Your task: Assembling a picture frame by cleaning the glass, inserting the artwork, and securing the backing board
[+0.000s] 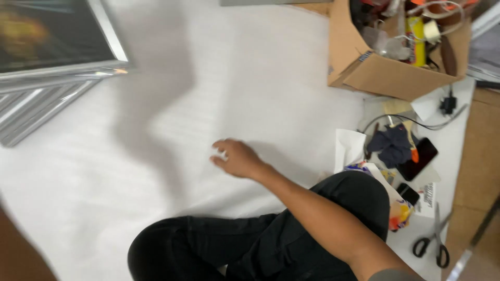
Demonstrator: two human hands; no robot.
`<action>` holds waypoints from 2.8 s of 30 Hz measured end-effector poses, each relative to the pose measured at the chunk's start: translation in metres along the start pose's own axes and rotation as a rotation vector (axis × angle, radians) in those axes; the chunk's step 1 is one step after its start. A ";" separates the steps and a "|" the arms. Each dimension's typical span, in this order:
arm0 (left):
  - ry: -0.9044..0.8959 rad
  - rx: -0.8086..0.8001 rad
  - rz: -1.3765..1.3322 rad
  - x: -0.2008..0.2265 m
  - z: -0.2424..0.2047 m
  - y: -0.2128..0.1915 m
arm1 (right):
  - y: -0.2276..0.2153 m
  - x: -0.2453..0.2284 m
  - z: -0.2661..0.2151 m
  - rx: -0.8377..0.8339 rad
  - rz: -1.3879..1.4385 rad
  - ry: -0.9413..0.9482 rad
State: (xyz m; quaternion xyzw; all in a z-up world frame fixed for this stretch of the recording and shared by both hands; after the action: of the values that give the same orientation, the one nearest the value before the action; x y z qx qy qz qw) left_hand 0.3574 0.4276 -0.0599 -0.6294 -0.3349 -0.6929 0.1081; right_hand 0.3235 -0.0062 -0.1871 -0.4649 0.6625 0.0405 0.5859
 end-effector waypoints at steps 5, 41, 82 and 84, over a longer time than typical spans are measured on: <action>-0.039 0.189 0.032 0.043 -0.129 0.051 | -0.121 -0.005 -0.018 0.448 0.448 0.117; -0.114 -0.074 -0.778 -0.127 -0.168 0.038 | -0.153 0.036 -0.019 0.111 0.926 0.228; -0.270 -0.058 1.321 -0.219 -0.180 0.030 | -0.131 0.162 0.021 0.314 -0.355 0.347; -0.328 -0.109 1.292 -0.221 -0.183 0.035 | -0.130 0.141 0.016 0.334 -0.377 0.357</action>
State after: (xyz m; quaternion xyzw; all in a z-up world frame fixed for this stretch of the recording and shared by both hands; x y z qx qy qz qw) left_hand 0.2716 0.2309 -0.2536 -0.8053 0.1327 -0.4000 0.4170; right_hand 0.4384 -0.1499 -0.2436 -0.4769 0.6543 -0.2606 0.5258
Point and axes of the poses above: each hand's wrist, its own z-axis towards the middle knuckle, its own y-axis out of the palm, x = y × z, the point moved 8 cm from there along z, towards the middle knuckle
